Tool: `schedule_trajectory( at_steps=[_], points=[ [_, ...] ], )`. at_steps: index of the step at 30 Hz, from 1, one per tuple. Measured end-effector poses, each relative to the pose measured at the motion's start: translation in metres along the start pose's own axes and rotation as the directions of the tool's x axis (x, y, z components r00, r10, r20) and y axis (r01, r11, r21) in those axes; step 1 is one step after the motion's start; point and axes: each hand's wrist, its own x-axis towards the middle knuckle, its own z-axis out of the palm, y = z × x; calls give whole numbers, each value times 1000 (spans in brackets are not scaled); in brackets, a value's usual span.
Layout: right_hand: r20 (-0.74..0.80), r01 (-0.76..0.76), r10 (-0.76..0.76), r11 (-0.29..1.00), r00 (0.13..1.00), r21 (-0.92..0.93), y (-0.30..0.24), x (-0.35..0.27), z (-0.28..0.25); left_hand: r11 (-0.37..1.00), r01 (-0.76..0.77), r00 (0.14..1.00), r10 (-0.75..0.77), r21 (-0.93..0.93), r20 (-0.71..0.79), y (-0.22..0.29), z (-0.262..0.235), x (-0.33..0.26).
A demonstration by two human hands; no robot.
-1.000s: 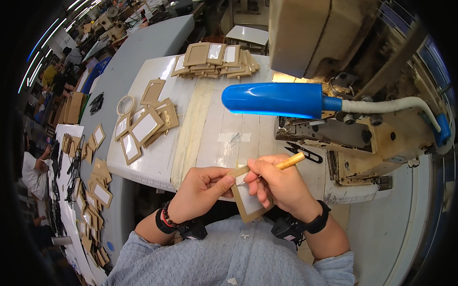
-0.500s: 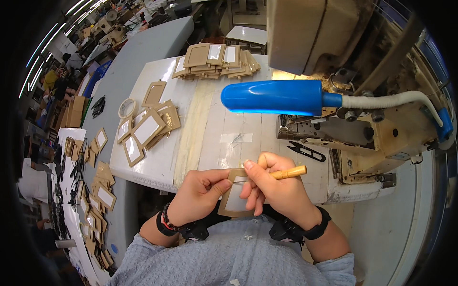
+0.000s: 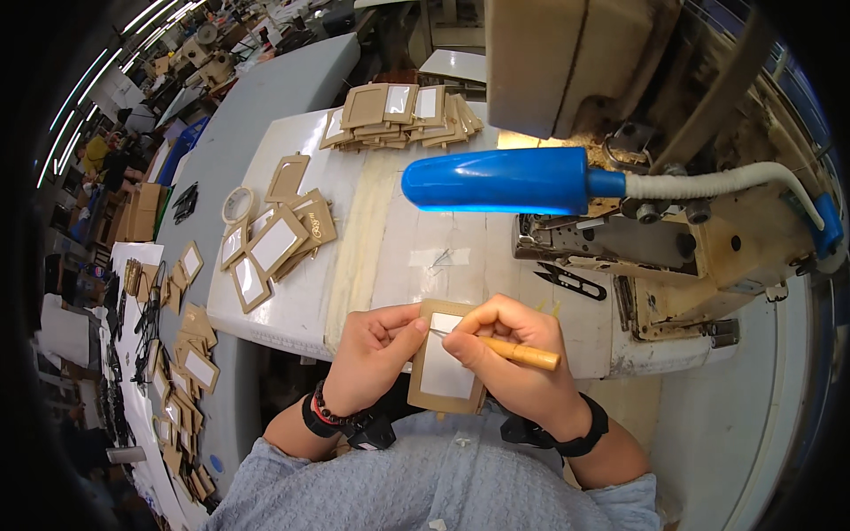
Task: The person assembles small card holders by inserting white cards into cardboard frames. They use a small metal tool to press the card into the frame and a utility knife to trim excess material. The finished items are placed on the table.
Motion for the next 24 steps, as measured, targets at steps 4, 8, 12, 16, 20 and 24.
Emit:
schedule_trajectory(
  at_steps=[4, 8, 12, 16, 20, 24],
  points=[
    [-15, -107, 108, 993, 994, 50, -17, -11, -13, 1000, -18, 999, 18, 10, -27, 4, -2, -4],
    [-97, 155, -135, 956, 986, 249, -21, -16, -16, 993, 23, 1000, -20, -115, 22, 4, -5, -4],
    [-63, 154, -143, 958, 988, 241, -30, -21, -15, 953, 86, 996, -72, -289, 56, 11, -8, -8],
    [21, 412, -435, 835, 900, -365, -26, -26, 2, 916, 68, 998, -59, -396, 34, 10, -5, -11],
    [238, 661, -636, 588, 734, -465, -1, -19, 19, 883, 40, 999, -28, -467, 33, 12, -1, -14],
    [226, 664, -655, 558, 721, -498, 3, -19, 23, 883, 18, 999, -3, -470, 33, 13, -2, -16]
  ],
)
